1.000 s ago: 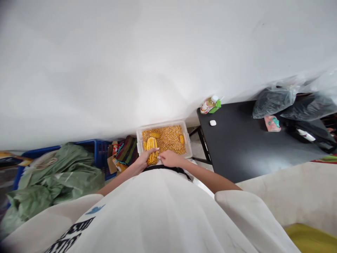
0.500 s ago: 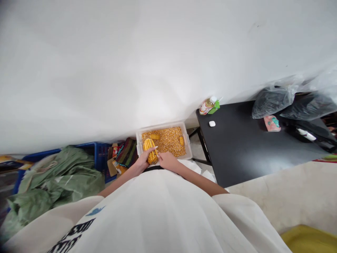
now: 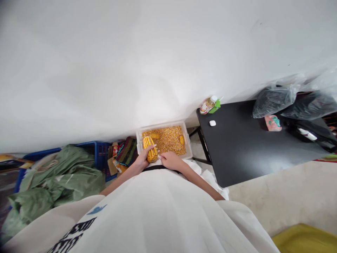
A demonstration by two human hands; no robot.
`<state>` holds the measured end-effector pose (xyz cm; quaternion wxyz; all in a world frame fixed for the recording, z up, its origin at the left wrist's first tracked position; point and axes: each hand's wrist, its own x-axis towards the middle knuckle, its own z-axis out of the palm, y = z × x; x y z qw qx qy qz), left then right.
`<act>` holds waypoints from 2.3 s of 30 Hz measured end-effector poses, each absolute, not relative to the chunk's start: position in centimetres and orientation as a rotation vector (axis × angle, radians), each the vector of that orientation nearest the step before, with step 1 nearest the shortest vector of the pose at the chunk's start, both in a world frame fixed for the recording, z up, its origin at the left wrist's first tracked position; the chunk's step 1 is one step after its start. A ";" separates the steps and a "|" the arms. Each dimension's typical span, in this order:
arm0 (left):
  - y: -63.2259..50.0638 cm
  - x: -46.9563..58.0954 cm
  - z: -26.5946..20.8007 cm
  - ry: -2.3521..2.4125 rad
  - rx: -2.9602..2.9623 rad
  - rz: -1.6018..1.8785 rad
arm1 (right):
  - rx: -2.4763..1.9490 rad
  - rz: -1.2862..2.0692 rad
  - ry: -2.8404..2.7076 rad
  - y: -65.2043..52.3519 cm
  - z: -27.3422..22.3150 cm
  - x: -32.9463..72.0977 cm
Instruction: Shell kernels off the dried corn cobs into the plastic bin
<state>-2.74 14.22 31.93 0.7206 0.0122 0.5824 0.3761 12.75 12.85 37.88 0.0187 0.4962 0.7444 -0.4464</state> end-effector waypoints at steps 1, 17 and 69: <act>14.2 -2.7 32.1 1.292 0.034 0.844 | 1.526 -1.371 2.330 12.8 38.0 12.8; 13.9 -3.1 33.3 1.208 0.031 0.899 | 1.469 -1.207 2.360 12.2 39.0 12.1; 13.8 -3.6 33.6 1.261 0.161 0.900 | 1.448 -0.939 2.268 12.0 40.4 10.9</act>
